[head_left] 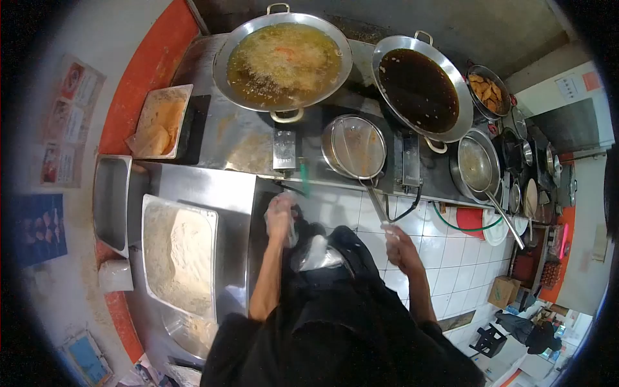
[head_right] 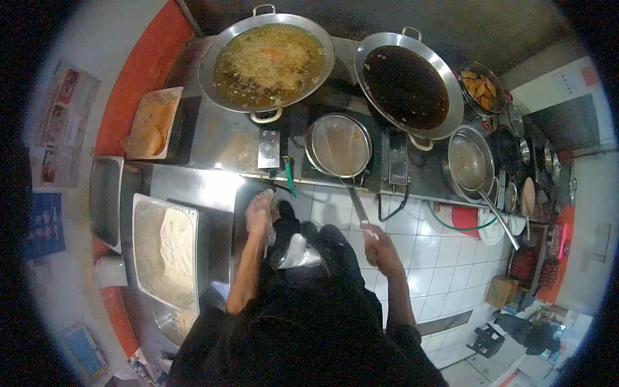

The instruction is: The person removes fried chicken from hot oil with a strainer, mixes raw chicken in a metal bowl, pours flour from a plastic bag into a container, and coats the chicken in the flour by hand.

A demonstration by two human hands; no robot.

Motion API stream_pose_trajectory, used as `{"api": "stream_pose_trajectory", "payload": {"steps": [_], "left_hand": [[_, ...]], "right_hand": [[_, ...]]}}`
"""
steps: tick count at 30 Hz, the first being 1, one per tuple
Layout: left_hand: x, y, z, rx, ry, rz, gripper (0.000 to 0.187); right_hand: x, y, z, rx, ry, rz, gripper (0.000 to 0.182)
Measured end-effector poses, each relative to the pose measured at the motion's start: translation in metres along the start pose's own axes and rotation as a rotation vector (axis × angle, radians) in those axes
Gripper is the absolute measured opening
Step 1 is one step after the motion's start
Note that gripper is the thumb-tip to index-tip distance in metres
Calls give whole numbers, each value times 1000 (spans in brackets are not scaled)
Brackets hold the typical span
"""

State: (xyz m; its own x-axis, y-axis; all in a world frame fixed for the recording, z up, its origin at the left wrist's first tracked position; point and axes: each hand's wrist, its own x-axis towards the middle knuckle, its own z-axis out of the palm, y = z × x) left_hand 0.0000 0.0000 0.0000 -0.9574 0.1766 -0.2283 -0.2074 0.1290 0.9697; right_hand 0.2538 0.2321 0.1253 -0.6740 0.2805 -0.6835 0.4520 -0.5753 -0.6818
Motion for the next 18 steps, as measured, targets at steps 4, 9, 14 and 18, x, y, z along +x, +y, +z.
{"api": "stream_pose_trajectory", "payload": {"steps": [4, 9, 14, 18], "left_hand": [[56, -90, 36, -513, -2, -768, 36], [95, -114, 39, -809, -22, -975, 30], [99, -154, 34, -825, -65, -993, 27], [96, -124, 32, -531, -183, -964, 36]], "right_hand": [[-48, -21, 16, 69, 68, 60, 29], [-60, -71, 68, 94, 65, 32, 32], [16, -151, 104, -213, 163, -213, 33], [128, -215, 106, -909, 384, -651, 45]]}}
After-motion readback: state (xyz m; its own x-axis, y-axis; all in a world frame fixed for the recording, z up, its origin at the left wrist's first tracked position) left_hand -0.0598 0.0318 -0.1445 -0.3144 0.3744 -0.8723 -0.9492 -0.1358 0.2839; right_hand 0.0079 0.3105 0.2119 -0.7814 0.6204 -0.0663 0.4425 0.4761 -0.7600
